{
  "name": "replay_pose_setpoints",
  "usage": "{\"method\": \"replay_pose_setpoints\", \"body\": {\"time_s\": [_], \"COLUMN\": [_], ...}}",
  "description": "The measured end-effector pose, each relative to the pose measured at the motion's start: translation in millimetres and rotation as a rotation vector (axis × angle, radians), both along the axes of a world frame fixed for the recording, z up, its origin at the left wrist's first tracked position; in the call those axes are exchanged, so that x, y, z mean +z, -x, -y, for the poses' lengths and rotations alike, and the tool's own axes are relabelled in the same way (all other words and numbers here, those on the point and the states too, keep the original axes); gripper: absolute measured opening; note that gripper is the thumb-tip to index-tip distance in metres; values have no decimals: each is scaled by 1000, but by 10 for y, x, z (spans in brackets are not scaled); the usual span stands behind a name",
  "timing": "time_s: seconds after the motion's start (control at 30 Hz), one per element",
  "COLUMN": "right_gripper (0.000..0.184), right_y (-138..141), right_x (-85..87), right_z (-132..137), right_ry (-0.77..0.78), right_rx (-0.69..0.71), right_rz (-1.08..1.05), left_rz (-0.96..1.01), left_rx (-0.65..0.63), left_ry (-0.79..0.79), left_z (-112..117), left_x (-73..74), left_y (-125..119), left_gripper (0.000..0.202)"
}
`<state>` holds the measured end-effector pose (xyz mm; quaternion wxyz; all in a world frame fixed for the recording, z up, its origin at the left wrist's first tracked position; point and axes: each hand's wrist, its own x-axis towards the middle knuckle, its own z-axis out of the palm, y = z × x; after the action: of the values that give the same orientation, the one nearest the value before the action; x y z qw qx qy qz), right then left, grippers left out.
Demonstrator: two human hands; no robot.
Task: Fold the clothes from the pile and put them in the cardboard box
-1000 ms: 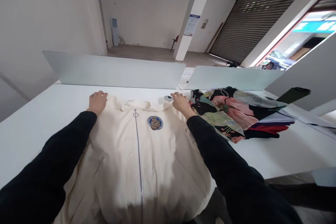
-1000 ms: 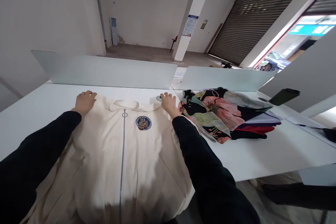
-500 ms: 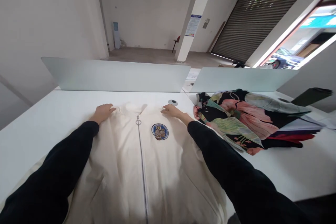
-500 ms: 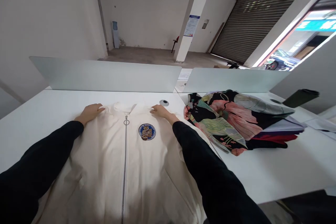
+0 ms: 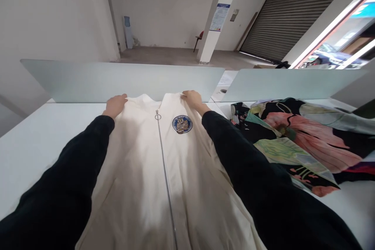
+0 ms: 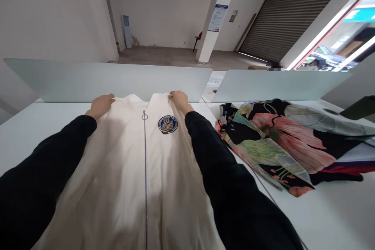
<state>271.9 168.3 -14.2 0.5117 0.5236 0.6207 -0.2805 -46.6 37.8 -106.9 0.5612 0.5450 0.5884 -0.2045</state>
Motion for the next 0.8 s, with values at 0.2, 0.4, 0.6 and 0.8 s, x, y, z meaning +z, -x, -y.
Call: {"method": "replay_pose_setpoints", "body": {"time_s": [0.2, 0.4, 0.6, 0.8], "right_gripper": [47, 52, 59, 81], "right_y": [-89, -375, -458, -446], "right_x": [-249, 381, 1951, 2936], "right_z": [228, 87, -145, 355], "right_ry": [86, 371, 583, 424], "right_rx": [-43, -83, -168, -89], "right_rz": [27, -119, -246, -182], "left_rz": [-99, 18, 139, 297], "left_rx": [-5, -39, -89, -161], "left_ry": [-61, -125, 43, 106], "left_z": [322, 550, 377, 398], "left_x": [-155, -3, 547, 1411], "left_y": [-222, -239, -174, -262], "left_gripper": [44, 49, 53, 52]}}
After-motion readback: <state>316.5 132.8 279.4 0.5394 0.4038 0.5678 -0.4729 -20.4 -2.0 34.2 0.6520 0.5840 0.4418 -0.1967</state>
